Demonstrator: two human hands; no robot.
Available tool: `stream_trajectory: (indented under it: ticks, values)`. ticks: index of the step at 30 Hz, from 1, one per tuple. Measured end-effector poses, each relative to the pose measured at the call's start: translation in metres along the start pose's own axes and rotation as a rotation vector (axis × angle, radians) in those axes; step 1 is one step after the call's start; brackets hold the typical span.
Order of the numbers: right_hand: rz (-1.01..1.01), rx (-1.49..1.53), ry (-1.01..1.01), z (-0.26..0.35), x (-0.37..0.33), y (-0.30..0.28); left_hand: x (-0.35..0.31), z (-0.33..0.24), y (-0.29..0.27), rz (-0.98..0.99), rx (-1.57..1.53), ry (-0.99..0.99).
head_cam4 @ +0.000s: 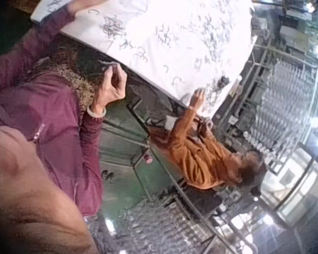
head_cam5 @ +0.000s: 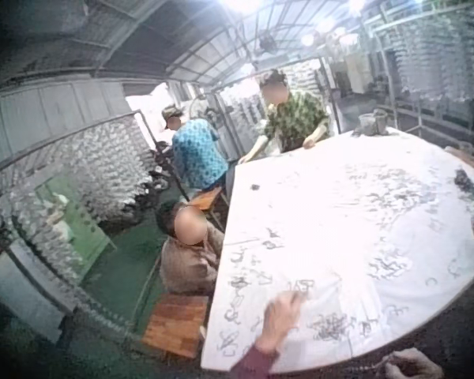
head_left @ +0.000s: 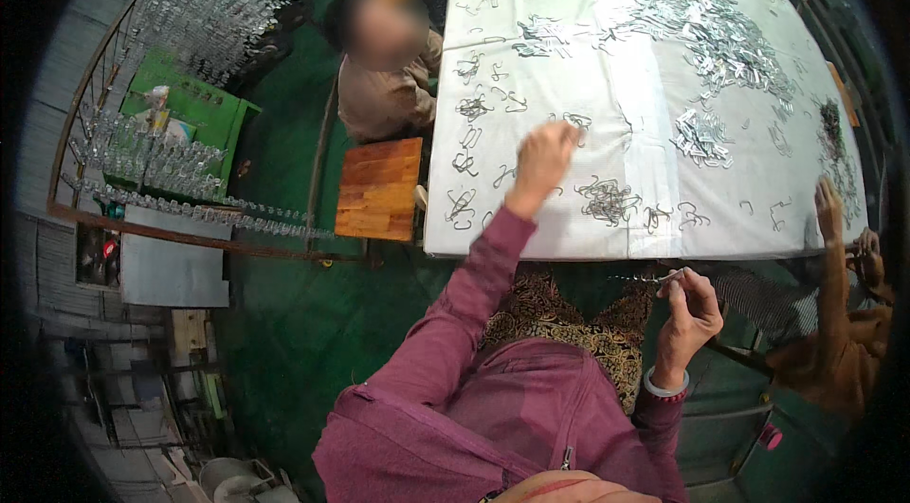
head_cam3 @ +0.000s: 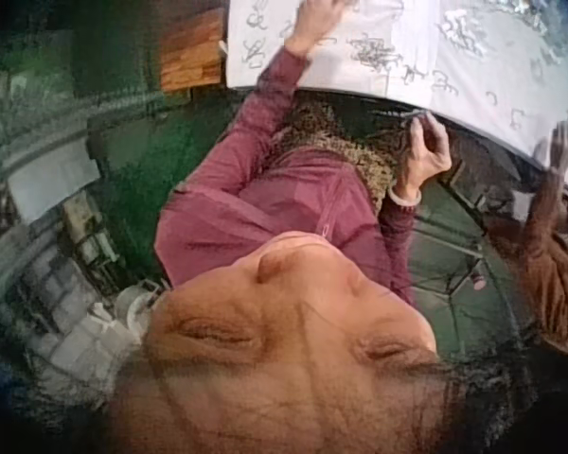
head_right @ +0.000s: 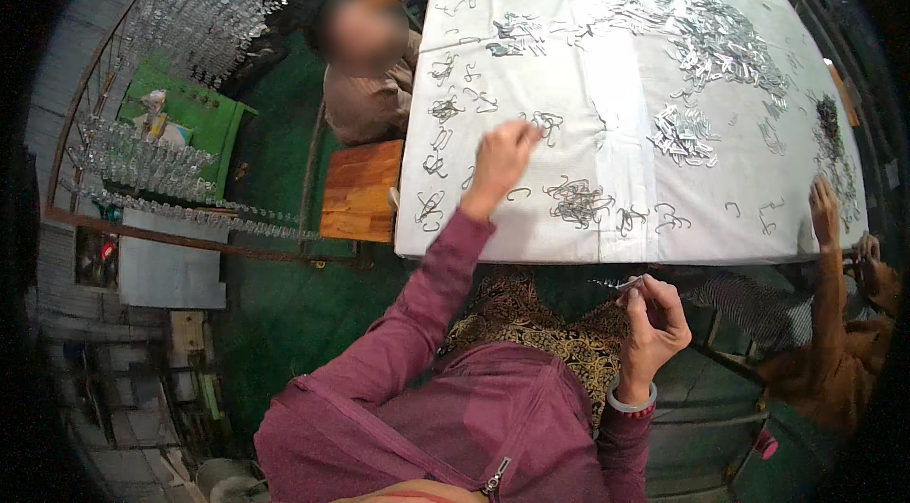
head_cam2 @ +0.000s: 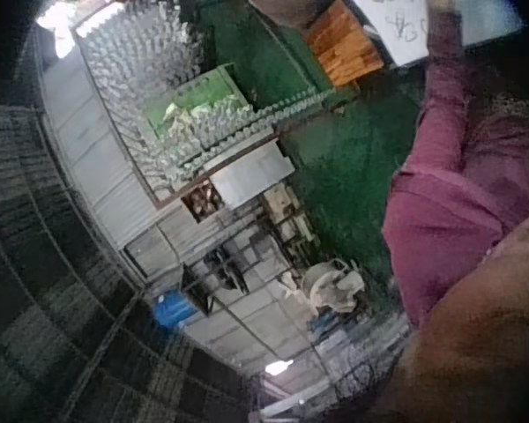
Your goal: The person sits at a table with several others and sorts small, silver-colored metal pieces by hand. They pick up individual pieces from a large pile on a white sheet and place them into smaller piles or move them across the table.
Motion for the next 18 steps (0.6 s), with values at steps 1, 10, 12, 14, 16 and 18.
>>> stream_trajectory:
  ticks: [1, 10, 12, 14, 16, 18]
  values:
    - [-0.007, -0.008, 0.009, 0.000, 0.000, -0.002, 0.023, 0.016, 0.007, -0.022, 0.180, 0.005]
    - [-0.013, -0.029, 0.008, 0.008, -0.004, -0.002, 0.038, 0.092, 0.064, -0.059, 0.444, 0.091]
    - [-0.002, -0.058, -0.017, 0.008, -0.006, -0.003, 0.032, 0.091, 0.054, -0.107, 0.416, 0.099]
    - [0.001, -0.069, -0.057, 0.009, -0.009, -0.004, 0.030, 0.082, 0.038, -0.178, 0.395, 0.143]
    - [0.003, -0.054, -0.089, 0.013, -0.012, -0.004, 0.028, 0.071, 0.026, -0.175, 0.297, 0.150]
    - [-0.009, -0.058, -0.110, 0.011, -0.014, -0.008, 0.025, 0.057, 0.012, -0.208, 0.191, 0.211]
Point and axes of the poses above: each hand's wrist, its own x-axis towards the middle knuckle, its own y-axis out of the palm, z = x × y, the point moved 4 cm from there along x, towards the middle knuckle, and after that the axes turned 10 degrees about -z, right-handed, at the moved point
